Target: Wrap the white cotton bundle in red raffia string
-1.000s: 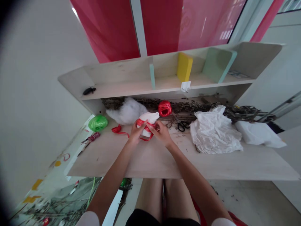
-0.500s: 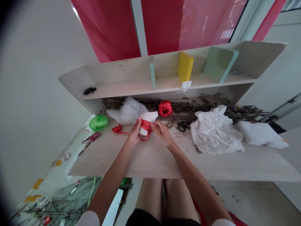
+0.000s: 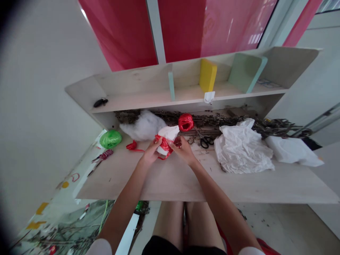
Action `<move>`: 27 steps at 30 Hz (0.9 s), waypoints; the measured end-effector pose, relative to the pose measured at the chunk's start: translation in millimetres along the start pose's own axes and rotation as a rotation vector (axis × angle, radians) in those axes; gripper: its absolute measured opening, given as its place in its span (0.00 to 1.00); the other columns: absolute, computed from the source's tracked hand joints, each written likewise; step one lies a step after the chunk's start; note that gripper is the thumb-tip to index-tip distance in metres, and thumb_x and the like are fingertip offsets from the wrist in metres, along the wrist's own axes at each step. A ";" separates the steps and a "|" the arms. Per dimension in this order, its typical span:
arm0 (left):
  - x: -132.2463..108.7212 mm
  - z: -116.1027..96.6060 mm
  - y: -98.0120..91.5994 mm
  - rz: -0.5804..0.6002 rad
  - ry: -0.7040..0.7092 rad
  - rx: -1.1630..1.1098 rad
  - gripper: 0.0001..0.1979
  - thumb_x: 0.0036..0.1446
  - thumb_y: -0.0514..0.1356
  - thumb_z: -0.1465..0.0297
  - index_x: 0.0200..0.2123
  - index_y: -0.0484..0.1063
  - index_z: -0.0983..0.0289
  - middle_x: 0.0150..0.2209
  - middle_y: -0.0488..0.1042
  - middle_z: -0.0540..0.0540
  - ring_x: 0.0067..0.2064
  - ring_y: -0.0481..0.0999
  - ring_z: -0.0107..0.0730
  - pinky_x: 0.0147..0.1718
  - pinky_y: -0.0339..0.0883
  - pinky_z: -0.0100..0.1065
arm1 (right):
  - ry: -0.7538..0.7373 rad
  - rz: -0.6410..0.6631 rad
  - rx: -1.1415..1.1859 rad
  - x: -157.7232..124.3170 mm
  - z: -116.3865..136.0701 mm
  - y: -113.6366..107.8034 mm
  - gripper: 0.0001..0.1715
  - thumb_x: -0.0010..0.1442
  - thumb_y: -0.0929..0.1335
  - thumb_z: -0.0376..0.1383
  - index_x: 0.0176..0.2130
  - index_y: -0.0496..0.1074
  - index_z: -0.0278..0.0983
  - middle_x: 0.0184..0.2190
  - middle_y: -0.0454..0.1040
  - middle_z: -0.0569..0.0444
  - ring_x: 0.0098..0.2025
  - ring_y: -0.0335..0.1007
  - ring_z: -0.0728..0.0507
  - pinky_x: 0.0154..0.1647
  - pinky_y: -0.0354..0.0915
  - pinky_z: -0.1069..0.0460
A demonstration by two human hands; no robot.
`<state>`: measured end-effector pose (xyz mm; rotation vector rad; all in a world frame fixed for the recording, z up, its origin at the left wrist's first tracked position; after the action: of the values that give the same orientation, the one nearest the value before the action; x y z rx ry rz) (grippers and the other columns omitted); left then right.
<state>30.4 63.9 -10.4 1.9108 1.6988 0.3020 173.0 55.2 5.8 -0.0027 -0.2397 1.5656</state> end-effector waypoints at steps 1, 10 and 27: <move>0.5 -0.3 -0.7 -0.009 0.003 0.000 0.22 0.36 0.75 0.65 0.37 0.76 0.64 0.34 0.80 0.53 0.34 0.78 0.31 0.34 0.70 0.30 | 0.013 0.010 -0.003 -0.3 -0.8 0.4 0.30 0.47 0.71 0.58 0.35 0.65 0.37 0.33 0.74 0.50 0.32 0.71 0.44 0.30 0.67 0.50; 4.3 -22.6 -20.6 -0.173 0.068 -0.177 0.17 0.50 0.68 0.64 0.44 0.76 0.59 0.37 0.80 0.50 0.35 0.77 0.26 0.31 0.68 0.25 | -0.010 0.028 -0.269 -2.3 -3.0 -2.7 0.26 0.54 0.67 0.56 0.40 0.67 0.37 0.20 0.69 0.58 0.23 0.66 0.46 0.26 0.59 0.52; -4.5 -14.1 6.1 -0.020 0.109 0.116 0.26 0.35 0.74 0.62 0.40 0.76 0.64 0.35 0.80 0.55 0.34 0.78 0.33 0.35 0.71 0.32 | -0.082 0.060 0.000 -4.0 9.7 9.3 0.27 0.55 0.66 0.57 0.39 0.71 0.37 0.34 0.75 0.49 0.30 0.70 0.45 0.28 0.68 0.51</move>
<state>27.5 62.9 5.3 1.9916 1.8421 0.3114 162.3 50.0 13.3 0.0548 -0.3067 1.6273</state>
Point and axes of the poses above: each hand's wrist, its own x-axis towards the middle knuckle, its own y-axis out of the palm, z = x × y, the point moved 8 cm from there along x, towards the middle knuckle
